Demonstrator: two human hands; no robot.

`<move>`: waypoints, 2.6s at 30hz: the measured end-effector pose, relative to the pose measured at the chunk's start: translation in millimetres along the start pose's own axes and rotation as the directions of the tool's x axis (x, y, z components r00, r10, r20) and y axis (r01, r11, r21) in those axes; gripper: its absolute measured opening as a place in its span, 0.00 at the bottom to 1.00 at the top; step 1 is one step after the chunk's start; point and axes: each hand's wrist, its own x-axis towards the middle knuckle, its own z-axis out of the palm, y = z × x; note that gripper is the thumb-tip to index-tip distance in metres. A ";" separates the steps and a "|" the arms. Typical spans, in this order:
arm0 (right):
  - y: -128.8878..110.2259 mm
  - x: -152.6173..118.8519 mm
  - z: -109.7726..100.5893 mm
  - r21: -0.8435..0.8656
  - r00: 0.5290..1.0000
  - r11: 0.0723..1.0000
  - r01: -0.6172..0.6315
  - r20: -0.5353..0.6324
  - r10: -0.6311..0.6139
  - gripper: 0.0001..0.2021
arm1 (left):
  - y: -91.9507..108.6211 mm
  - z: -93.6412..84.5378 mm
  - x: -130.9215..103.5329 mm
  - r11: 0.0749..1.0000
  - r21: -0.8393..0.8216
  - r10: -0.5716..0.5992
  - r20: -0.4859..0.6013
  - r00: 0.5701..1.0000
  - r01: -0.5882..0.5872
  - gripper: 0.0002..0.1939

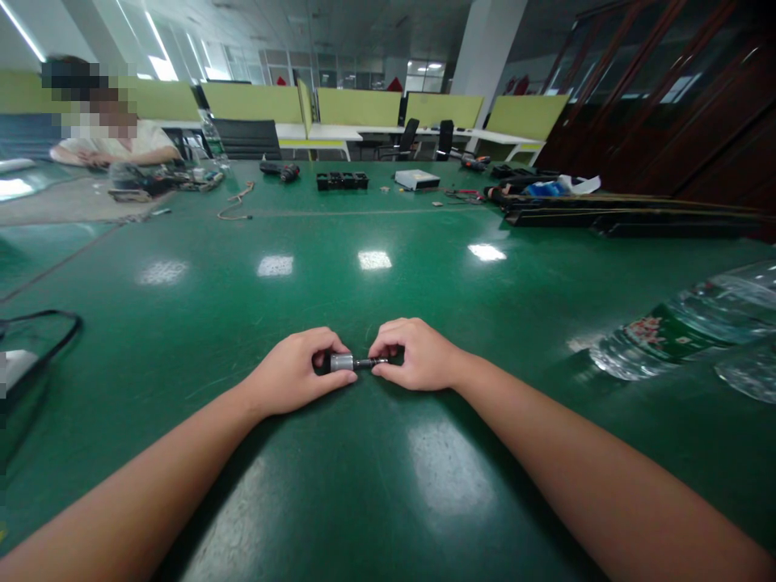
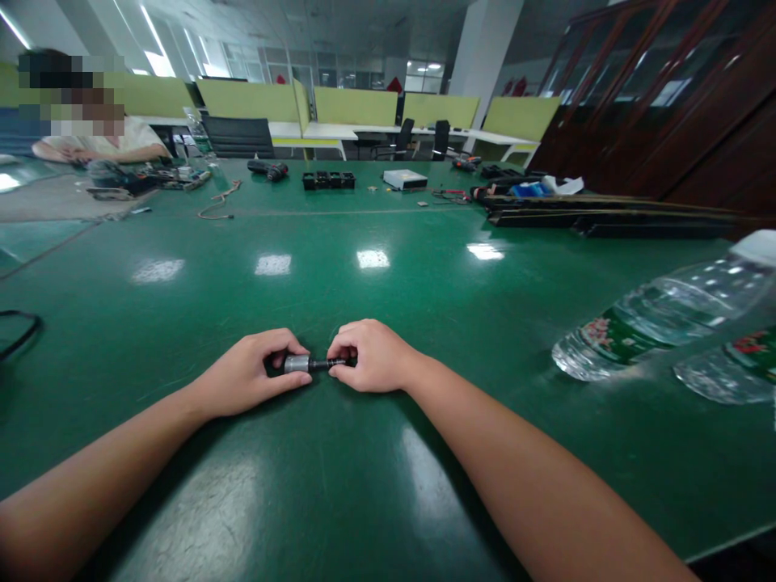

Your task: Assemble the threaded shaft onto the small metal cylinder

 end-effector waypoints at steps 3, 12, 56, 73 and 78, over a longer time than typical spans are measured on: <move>-0.5 -0.1 -0.8 0.002 1.000 1.000 -0.007 0.000 0.007 0.03 | -0.1 0.0 -0.1 1.000 0.001 0.002 -0.001 1.000 -0.002 0.14; 2.9 -0.8 -6.2 -0.012 1.000 1.000 -0.002 0.017 0.002 0.02 | 0.2 -0.1 -0.9 1.000 -0.011 0.001 0.004 1.000 -0.001 0.14; -4.6 2.7 3.9 0.110 0.998 0.992 -0.053 0.023 0.051 0.09 | 0.1 -0.8 -1.0 1.000 -0.024 -0.017 0.020 1.000 0.017 0.14; -3.9 2.7 8.1 0.037 0.999 0.999 0.039 0.019 -0.040 0.09 | 1.5 -0.2 0.4 0.999 0.007 -0.033 0.012 0.999 0.033 0.14; -4.2 2.4 7.0 0.037 0.999 0.999 0.027 0.020 -0.027 0.08 | 3.0 -1.6 1.0 0.999 0.003 -0.035 0.018 0.999 0.035 0.14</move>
